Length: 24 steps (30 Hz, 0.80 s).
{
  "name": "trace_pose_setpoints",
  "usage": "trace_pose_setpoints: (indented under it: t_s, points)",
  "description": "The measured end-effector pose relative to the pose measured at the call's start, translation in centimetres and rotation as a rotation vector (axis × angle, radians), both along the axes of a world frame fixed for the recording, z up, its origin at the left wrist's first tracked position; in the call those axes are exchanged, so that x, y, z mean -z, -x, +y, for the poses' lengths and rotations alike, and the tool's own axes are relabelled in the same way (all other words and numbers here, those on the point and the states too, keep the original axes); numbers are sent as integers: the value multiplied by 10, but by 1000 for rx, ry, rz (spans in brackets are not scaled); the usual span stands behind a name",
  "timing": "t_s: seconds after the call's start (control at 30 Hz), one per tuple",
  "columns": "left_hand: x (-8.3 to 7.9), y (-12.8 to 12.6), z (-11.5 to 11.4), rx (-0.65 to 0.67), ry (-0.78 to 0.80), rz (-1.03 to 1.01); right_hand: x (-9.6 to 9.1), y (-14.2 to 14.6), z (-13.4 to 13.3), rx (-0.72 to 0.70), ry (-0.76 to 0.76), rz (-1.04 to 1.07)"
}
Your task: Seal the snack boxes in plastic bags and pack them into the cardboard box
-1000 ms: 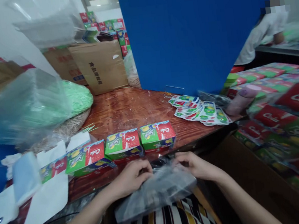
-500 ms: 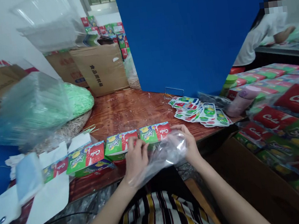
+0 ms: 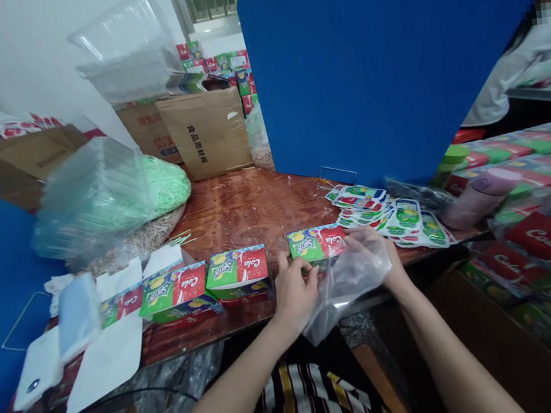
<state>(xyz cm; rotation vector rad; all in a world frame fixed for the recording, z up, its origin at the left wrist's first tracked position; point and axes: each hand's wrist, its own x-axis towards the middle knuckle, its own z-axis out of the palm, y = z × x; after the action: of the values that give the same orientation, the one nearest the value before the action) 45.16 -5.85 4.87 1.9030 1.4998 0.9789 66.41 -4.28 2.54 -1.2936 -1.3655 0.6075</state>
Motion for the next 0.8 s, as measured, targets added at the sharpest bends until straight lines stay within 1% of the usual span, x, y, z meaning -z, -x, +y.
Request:
trace_pose_setpoints:
  t_s: [0.07, 0.17, 0.27, 0.37, 0.47, 0.57, 0.7, 0.8]
  points:
    - [-5, 2, 10, -16, 118, -172, -4, -7, 4, -31, 14, -22]
    - [-14, 6, 19, -12, 275, -508, -11, -9, 13, -39, -31, -101]
    - [-19, -1, 20, -52, 316, -834, -18, -7, 23, -46, -57, -174]
    - [-19, -14, 21, -120, 396, -1045, -22, -11, 33, -88, -23, -164]
    - [-17, -24, 26, -215, 470, -1158, -23, -20, 43, -112, 49, -133]
    - [-11, -27, 34, -285, 479, -1228, -22, -27, 55, -169, 97, -158]
    - [1, -30, 42, -313, 344, -1283, -19, -28, 70, -292, 89, -189]
    - [5, -34, 46, -338, 334, -1323, -17, -27, 79, -348, 58, -216]
